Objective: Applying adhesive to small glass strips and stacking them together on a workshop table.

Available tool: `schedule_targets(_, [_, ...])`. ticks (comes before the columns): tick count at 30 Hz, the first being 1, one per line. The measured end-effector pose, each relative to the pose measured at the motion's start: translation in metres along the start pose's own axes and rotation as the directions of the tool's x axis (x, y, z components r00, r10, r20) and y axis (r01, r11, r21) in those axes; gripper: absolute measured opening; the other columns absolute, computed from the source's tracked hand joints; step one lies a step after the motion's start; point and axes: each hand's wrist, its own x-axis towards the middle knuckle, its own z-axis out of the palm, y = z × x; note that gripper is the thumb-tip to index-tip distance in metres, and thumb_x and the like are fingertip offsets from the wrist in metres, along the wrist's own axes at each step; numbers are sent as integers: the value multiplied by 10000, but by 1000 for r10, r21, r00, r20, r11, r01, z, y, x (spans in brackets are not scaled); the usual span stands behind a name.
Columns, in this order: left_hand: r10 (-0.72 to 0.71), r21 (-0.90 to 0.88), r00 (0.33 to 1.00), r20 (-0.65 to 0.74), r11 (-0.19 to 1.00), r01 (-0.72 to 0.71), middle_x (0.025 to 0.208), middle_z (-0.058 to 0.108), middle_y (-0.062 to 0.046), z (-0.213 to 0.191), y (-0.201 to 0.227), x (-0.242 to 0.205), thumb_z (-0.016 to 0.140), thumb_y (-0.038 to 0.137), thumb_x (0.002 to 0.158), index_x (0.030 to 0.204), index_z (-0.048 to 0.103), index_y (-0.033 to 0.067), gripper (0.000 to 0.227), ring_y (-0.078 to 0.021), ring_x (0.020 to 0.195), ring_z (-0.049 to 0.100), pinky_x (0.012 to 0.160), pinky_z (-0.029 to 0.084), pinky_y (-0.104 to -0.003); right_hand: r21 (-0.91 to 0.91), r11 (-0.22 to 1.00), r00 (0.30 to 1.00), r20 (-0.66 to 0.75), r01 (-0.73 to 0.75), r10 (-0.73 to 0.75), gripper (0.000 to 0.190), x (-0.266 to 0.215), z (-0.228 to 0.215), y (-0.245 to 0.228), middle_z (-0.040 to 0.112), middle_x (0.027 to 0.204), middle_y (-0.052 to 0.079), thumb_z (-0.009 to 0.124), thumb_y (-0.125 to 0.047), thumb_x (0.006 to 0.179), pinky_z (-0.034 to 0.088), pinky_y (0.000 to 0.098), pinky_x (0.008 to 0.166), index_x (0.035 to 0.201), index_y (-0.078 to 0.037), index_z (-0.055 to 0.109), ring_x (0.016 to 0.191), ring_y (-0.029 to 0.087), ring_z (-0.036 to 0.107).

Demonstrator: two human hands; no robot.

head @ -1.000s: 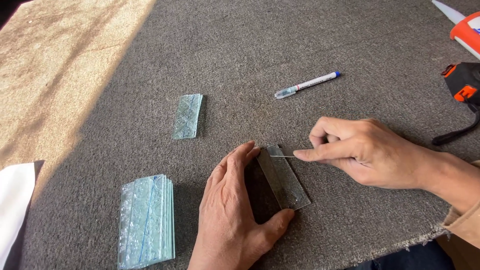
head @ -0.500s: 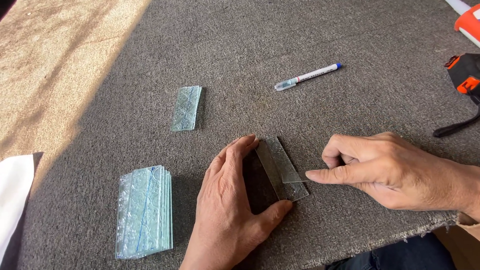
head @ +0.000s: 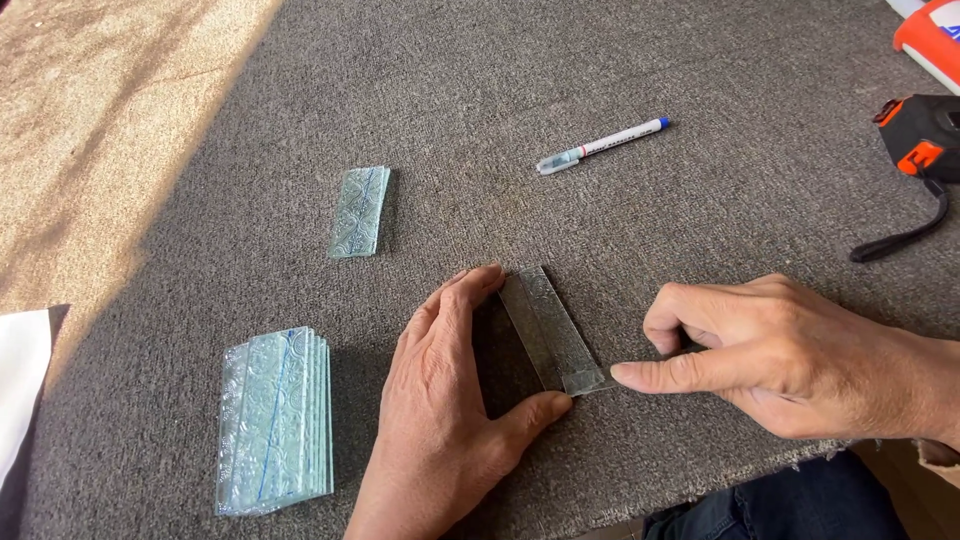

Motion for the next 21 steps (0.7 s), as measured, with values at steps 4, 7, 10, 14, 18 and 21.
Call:
schedule_targets(4, [-2, -5, 1000, 8, 1000, 2, 1506, 672, -136, 0, 0, -1, 1007, 454, 698, 1521, 520, 35, 1044, -366, 1408, 615, 1197, 435, -480, -20, 999, 999, -22, -36, 36, 691, 6, -5, -2, 575, 995, 22, 638, 130, 911, 525, 308, 548, 1451, -286, 750, 655, 154, 604])
schedule_targets(7, [-9, 6, 1000, 10, 1000, 9, 1517, 671, -135, -1, 0, -1, 985, 466, 713, 1531, 526, 43, 1028, -366, 1437, 594, 1204, 428, -487, -22, 996, 995, -50, -83, 82, 711, 9, -5, 1, 590, 1003, 8, 707, 131, 875, 507, 300, 532, 1426, -314, 771, 662, 139, 610])
schedule_targets(10, [-17, 4, 1000, 19, 1000, 17, 1500, 679, -118, 0, 0, 1, 981, 472, 713, 1515, 533, 61, 1006, -360, 1432, 599, 1191, 431, -493, -26, 993, 991, -71, -117, 115, 662, 8, -6, 7, 592, 979, -9, 698, 109, 903, 504, 298, 531, 1404, -314, 794, 626, 131, 614])
schedule_targets(14, [-23, -1, 1000, 8, 1000, 23, 1487, 682, -128, 0, 0, 0, 983, 472, 707, 1508, 537, 52, 1008, -364, 1419, 603, 1190, 433, -483, 23, 997, 994, -72, -75, 77, 653, 0, -5, 10, 585, 975, -11, 741, 84, 912, 482, 278, 539, 1428, -315, 773, 625, 109, 575])
schedule_targets(18, [-20, -11, 1000, 18, 1000, 20, 1467, 685, -118, -2, 1, 0, 969, 478, 727, 1498, 536, 48, 983, -369, 1418, 598, 1184, 427, -490, 27, 998, 996, -65, -62, 64, 556, -5, -6, 13, 596, 950, -13, 778, 6, 928, 477, 267, 496, 1393, -298, 809, 573, 101, 537])
schedule_targets(21, [-34, -8, 999, 10, 999, 34, 1451, 690, -112, -2, 2, 0, 995, 474, 703, 1484, 531, 60, 998, -373, 1403, 605, 1167, 442, -493, 33, 997, 996, -53, -72, 74, 507, -8, -7, 12, 592, 950, -28, 756, -16, 947, 471, 250, 510, 1371, -284, 834, 521, 87, 459])
